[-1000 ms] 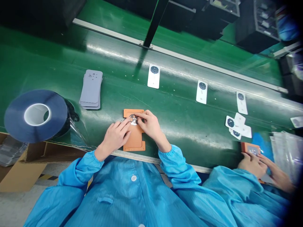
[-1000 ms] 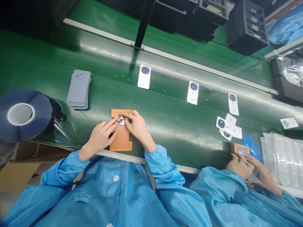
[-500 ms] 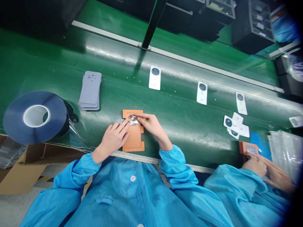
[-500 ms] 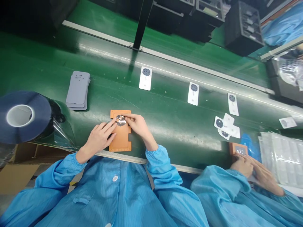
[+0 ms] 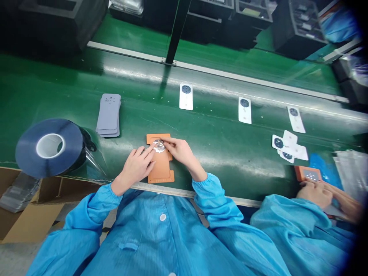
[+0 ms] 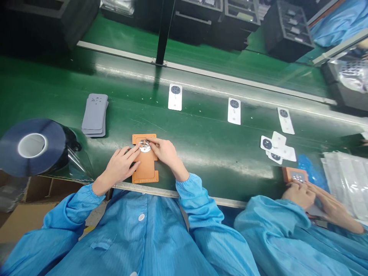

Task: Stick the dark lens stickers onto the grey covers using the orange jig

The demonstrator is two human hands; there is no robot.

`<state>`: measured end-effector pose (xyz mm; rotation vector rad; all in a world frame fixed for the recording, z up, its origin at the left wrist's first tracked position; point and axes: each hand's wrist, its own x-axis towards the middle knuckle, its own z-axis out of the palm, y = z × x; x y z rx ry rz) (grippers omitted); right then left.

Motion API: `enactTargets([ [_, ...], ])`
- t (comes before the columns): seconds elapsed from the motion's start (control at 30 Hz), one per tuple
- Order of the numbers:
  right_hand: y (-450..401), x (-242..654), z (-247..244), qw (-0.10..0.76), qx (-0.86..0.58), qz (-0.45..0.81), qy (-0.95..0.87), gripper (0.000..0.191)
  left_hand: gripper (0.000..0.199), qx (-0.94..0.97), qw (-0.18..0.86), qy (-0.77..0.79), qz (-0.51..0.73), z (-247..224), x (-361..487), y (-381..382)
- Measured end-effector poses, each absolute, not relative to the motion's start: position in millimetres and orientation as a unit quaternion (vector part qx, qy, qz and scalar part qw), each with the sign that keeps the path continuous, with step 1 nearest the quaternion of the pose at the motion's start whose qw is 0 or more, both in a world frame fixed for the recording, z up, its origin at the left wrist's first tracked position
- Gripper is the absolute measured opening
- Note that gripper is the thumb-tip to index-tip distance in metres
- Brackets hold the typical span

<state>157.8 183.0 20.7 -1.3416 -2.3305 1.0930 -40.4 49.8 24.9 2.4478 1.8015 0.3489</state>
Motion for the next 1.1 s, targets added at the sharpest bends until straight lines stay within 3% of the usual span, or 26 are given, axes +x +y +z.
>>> enactTargets([
  [0.1,186,163,9,0.174,-0.478,0.440,-0.740,0.042,0.049,0.795,0.039,0.595,0.112,23,-41,46],
  [0.23,180,163,9,0.209,-0.465,0.416,-0.753,0.037,0.050,0.782,0.062,0.604,0.141,18,-42,46],
  [0.5,177,150,33,0.100,-0.491,0.319,-0.805,0.037,0.038,0.764,0.087,0.598,0.225,13,-53,53],
  [0.77,189,151,17,0.162,-0.484,0.442,-0.738,0.033,0.020,0.719,0.023,0.627,0.298,27,-86,47],
  [0.93,198,153,9,0.207,-0.457,0.563,-0.656,0.031,0.040,0.546,-0.065,0.790,0.270,39,-144,82],
  [1.1,194,159,11,0.236,-0.447,0.601,-0.619,0.038,0.050,0.445,-0.002,0.871,0.210,41,-182,112],
])
